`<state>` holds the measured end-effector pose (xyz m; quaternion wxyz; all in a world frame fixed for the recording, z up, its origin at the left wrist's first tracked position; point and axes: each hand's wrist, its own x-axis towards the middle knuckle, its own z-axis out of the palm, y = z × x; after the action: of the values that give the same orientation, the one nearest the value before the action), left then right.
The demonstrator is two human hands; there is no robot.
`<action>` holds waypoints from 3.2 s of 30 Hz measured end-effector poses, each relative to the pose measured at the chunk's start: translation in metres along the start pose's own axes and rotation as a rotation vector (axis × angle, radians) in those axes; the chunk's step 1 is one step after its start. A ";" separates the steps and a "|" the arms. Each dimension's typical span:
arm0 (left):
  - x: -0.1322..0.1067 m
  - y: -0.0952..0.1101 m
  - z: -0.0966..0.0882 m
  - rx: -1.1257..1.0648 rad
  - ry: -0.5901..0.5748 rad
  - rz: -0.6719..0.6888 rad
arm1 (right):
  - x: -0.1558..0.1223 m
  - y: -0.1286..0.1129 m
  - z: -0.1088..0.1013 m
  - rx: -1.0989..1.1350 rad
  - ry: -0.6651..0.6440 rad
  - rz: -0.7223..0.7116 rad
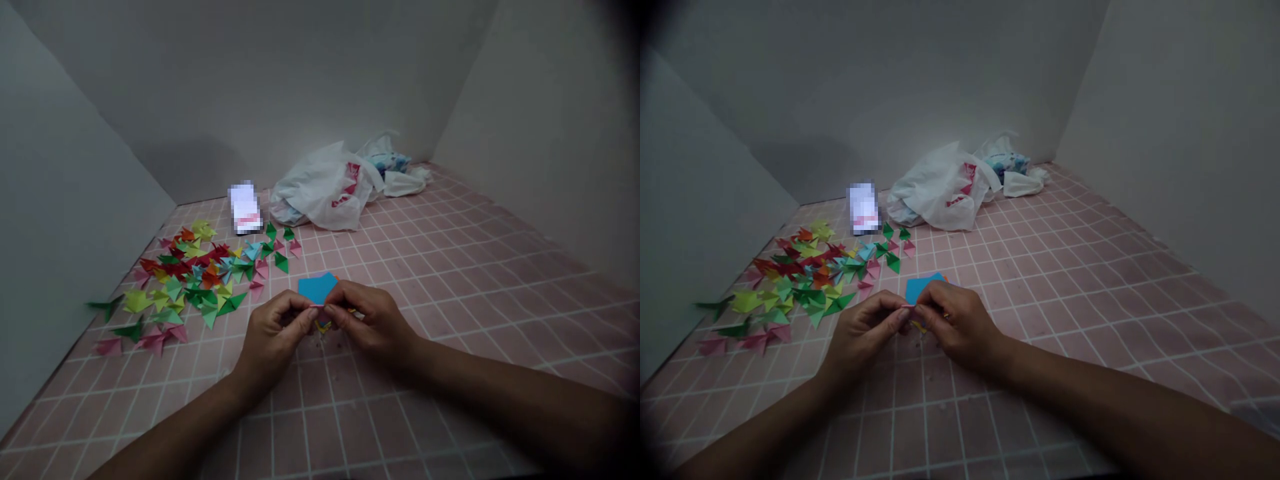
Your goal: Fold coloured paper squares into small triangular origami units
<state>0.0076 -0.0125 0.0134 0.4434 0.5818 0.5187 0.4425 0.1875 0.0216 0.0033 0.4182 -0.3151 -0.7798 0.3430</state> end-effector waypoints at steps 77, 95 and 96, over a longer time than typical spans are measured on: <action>0.006 -0.005 0.004 -0.271 0.131 -0.170 | 0.002 0.001 0.011 0.574 -0.107 0.608; 0.003 -0.010 0.001 -0.399 0.052 -0.195 | 0.003 -0.003 0.006 0.582 -0.066 0.623; 0.003 -0.010 0.002 -0.399 0.055 -0.180 | 0.003 -0.003 0.006 0.591 -0.063 0.622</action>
<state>0.0075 -0.0088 0.0035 0.5733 0.4216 0.4825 0.5107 0.1805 0.0209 0.0044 0.3431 -0.3913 -0.5280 0.6711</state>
